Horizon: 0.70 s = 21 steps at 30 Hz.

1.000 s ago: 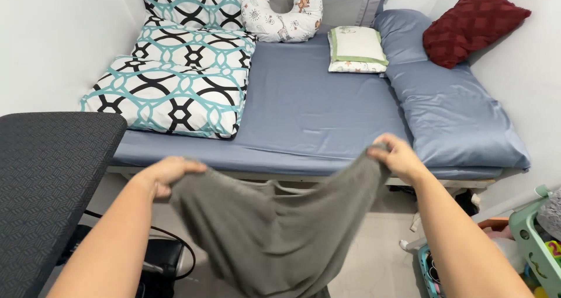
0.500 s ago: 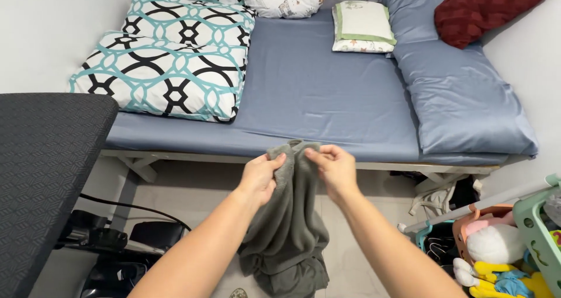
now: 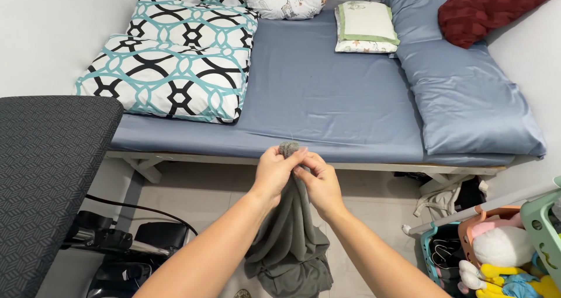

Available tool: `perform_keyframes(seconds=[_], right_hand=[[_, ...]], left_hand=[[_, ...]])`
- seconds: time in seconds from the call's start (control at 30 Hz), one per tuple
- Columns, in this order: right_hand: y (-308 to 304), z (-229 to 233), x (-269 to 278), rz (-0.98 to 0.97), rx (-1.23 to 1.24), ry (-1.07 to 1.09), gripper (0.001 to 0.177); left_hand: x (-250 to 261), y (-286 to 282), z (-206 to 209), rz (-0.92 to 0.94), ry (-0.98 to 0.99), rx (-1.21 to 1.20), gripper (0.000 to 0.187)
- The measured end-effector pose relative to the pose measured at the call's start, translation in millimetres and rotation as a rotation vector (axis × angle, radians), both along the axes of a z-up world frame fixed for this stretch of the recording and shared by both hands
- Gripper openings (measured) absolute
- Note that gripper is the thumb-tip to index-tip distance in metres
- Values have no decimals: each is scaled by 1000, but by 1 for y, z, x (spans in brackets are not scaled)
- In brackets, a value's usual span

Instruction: Organize pillows and fold a towel on a bed, then move a small table.

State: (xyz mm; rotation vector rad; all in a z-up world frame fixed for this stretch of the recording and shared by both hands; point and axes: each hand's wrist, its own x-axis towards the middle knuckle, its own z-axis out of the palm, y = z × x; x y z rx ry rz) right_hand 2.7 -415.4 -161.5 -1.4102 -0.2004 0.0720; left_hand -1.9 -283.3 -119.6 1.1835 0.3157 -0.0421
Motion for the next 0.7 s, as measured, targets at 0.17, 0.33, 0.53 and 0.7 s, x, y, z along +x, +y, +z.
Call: perform_keyframes(seconds=[0.17,0.33,0.53,0.7], right_hand=[[-28,24,16,165,69,83,27],[-28,8,31,179,-241,-185,28],[4,-13,27,512,-348,-58,40],[14,-81,16,796,-1345,16,84]], left_hand=[[1,30,-8,-20,-40,43,21],[-9,43,17,-62,-135,189,19],[-13,75,47,-145,-201,153,17],[-2,153,89,-3,-425,-75,23]])
